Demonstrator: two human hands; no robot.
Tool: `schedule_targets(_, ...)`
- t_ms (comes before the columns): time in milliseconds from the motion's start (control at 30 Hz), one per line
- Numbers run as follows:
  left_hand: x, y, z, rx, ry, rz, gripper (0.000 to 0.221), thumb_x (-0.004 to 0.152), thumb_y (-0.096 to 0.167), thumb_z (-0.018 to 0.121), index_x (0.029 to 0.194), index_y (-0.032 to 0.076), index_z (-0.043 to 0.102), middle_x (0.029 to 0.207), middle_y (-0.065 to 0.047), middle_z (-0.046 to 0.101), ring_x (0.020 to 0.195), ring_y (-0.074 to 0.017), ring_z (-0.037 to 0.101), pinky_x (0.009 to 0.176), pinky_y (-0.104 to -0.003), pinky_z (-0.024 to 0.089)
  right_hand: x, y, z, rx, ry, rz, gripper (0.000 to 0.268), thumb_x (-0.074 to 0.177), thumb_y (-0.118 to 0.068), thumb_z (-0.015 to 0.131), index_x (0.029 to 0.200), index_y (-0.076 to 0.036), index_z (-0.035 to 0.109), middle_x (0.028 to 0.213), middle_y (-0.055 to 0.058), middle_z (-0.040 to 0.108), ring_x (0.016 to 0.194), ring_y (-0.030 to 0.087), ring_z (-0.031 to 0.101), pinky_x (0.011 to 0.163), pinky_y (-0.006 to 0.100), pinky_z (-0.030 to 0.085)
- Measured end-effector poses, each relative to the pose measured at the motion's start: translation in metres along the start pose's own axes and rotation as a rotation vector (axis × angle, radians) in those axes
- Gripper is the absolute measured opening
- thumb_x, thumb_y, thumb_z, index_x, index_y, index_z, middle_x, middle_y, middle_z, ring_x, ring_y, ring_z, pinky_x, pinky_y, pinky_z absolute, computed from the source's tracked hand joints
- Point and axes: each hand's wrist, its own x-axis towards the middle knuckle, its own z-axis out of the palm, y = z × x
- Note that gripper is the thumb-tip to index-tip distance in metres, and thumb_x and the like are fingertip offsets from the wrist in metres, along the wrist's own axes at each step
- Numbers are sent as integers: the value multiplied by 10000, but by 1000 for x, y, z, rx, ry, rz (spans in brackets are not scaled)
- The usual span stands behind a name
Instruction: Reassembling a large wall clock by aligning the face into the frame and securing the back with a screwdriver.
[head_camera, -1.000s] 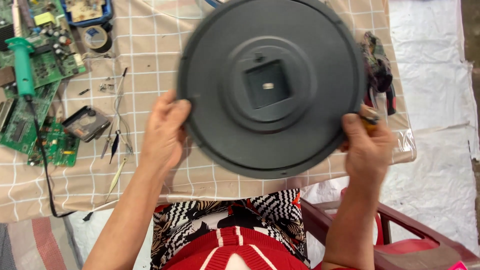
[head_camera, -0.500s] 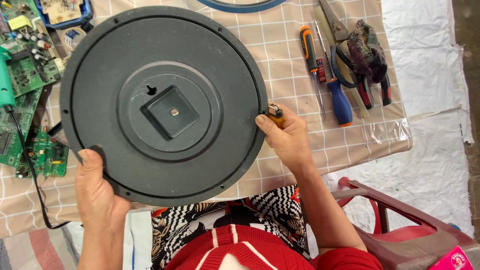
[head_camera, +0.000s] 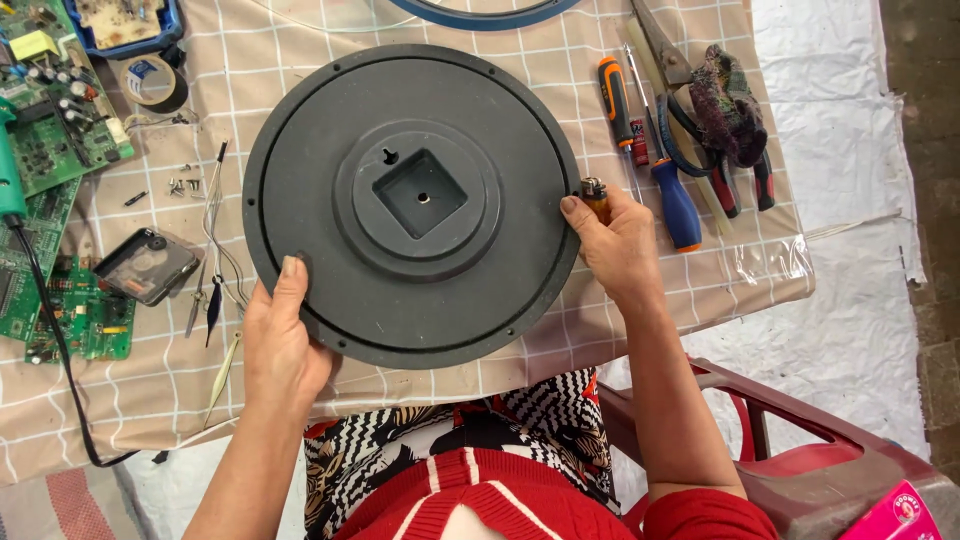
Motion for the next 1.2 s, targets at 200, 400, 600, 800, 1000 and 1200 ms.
schedule_targets(200, 8, -6, 12, 149, -57, 235, 294, 1011, 153, 692, 1281, 71, 608, 1081, -170, 731, 957, -209, 750, 818, -391, 666, -4, -37, -59, -283, 77, -275, 295, 1046, 2, 669, 1339, 16, 635, 1012, 227, 645, 935, 245, 619, 827, 408, 574)
schedule_targets(400, 12, -6, 1, 846, -39, 661, 709, 1056, 251, 619, 1578, -30, 229, 1651, -248, 291, 1559, -338, 254, 1284, -438, 195, 7, -28, -138, -648, 206, -244, 444, 1009, -68, 706, 1419, 38, 572, 1197, 165, 663, 1068, 250, 638, 967, 355, 532)
schedule_targets(600, 24, -22, -6, 906, -48, 871, 615, 1051, 194, 654, 1529, -43, 348, 1542, -225, 423, 1462, -354, 405, 1258, -465, 287, 11, 12, -156, -805, 203, -358, 456, 959, -37, 728, 1394, 62, 635, 1187, 223, 597, 1041, 328, 594, 927, 402, 501)
schedule_targets(800, 20, -25, -4, 940, -29, 892, 534, 1055, 238, 636, 1494, 23, 421, 1525, -227, 421, 1516, -428, 312, 1246, -556, 274, 1, 4, -144, -843, 153, -392, 405, 1028, -63, 726, 1391, 93, 641, 1201, 222, 510, 921, 286, 564, 828, 384, 525)
schedule_targets(1000, 16, -23, 1, 908, -25, 828, 501, 1027, 240, 642, 1461, 69, 460, 1530, -240, 389, 1535, -417, 259, 1245, -561, 265, 3, 11, -148, -883, 350, -567, 273, 1057, 11, 710, 1303, 128, 731, 1130, 251, 677, 969, 339, 631, 756, 419, 516)
schedule_targets(1200, 17, -21, 2, 871, -26, 794, 477, 996, 244, 641, 1418, 84, 488, 1504, -242, 401, 1530, -410, 257, 1234, -556, 280, 61, -79, -67, -734, 118, -683, 204, 1081, 46, 700, 1279, 51, 750, 1074, 183, 615, 863, 238, 567, 782, 346, 508)
